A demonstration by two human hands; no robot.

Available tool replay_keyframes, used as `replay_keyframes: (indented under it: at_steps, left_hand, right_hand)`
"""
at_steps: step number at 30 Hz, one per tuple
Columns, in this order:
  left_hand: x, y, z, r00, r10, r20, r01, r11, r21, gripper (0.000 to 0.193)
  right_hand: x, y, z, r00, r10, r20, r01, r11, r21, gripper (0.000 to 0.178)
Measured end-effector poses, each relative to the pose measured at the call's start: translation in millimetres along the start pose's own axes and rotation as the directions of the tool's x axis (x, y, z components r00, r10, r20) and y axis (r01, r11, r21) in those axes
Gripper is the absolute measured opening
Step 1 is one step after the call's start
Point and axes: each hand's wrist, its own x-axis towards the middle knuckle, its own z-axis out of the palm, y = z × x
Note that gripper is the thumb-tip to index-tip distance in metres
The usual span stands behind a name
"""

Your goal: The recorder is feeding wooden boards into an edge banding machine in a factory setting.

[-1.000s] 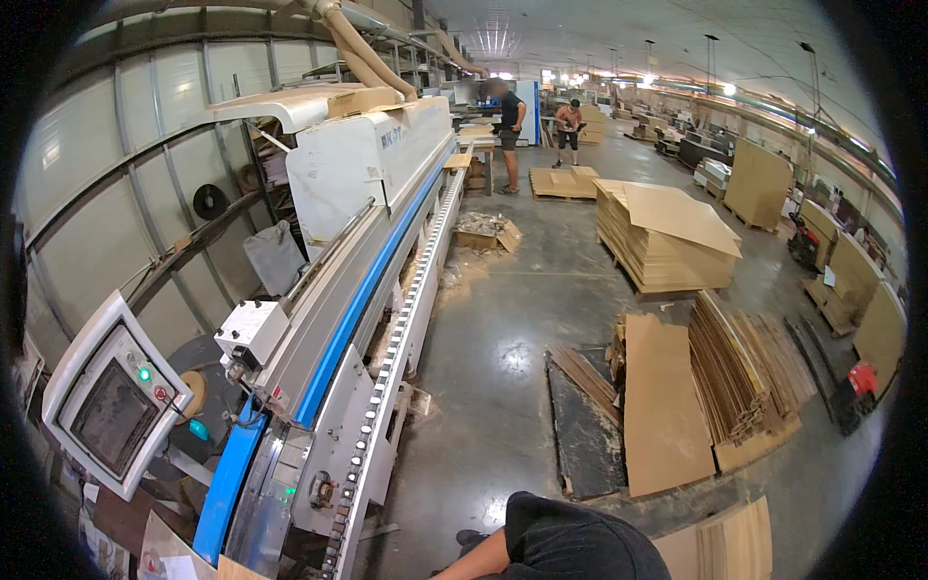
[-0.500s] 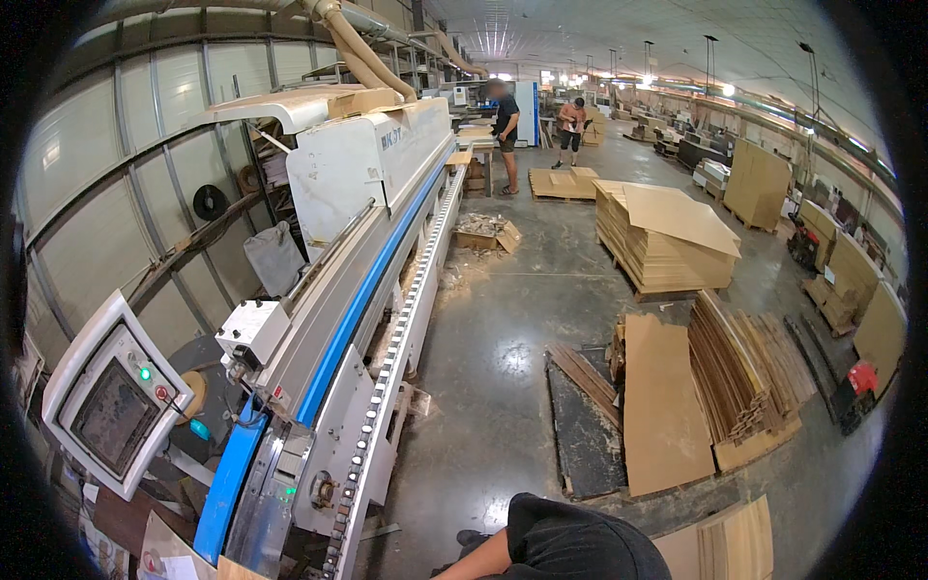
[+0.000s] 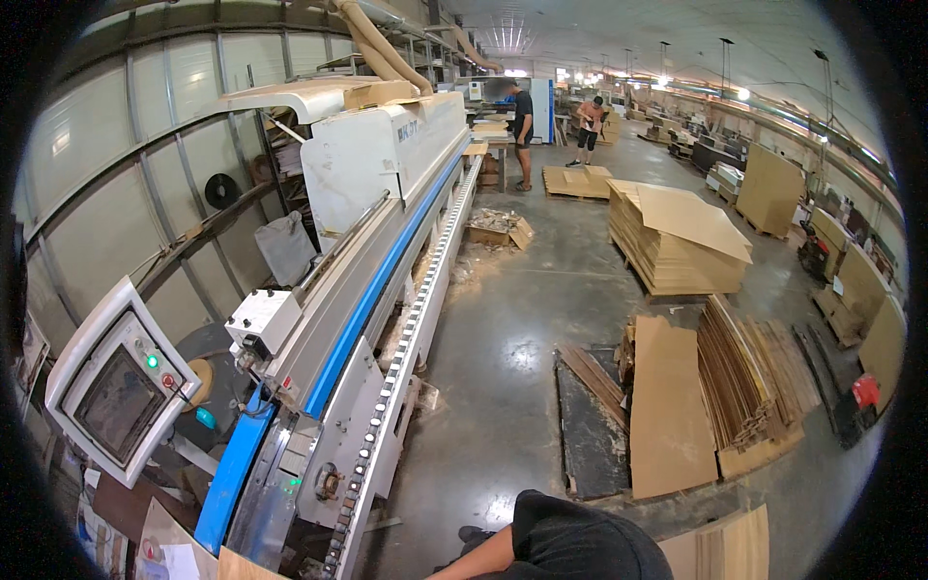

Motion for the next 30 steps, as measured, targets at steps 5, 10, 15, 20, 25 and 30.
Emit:
replay_keyframes:
  at_steps: [5,10,15,20,25,30]
  left_hand:
    - [-4.1,-6.4,-5.2,1.000,0.013,-0.017,-0.014,1.000,-0.014,0.059]
    - [-11.2,-8.1,-14.8,0.999,0.022,-0.033,-0.022,1.000,-0.018,0.060]
    - [-3.7,-4.9,-21.8,0.999,0.035,-0.037,-0.036,0.999,-0.009,0.060]
    - [16.9,9.4,-30.4,0.997,0.066,-0.032,-0.065,0.998,0.017,0.060]
    - [30.3,14.7,-25.0,0.997,0.078,-0.010,-0.078,0.997,0.024,0.060]
    - [39.0,16.9,-4.2,0.996,0.087,0.018,-0.087,0.996,0.009,0.060]
  right_hand:
    - [3.1,-0.2,0.9,0.999,0.031,0.031,-0.031,1.000,0.005,0.065]
    - [9.6,1.8,1.9,0.999,0.047,0.015,-0.046,0.998,-0.050,0.065]
    - [16.3,8.4,14.4,0.992,-0.014,-0.123,0.005,0.998,-0.070,0.069]
    - [107.8,99.0,-52.6,0.938,0.250,-0.240,-0.274,0.959,-0.071,0.050]
    - [152.5,176.1,-110.4,0.998,0.033,0.060,-0.043,0.986,0.163,0.044]
    - [150.0,191.9,-118.6,0.996,-0.090,-0.016,0.086,0.981,-0.175,0.041]
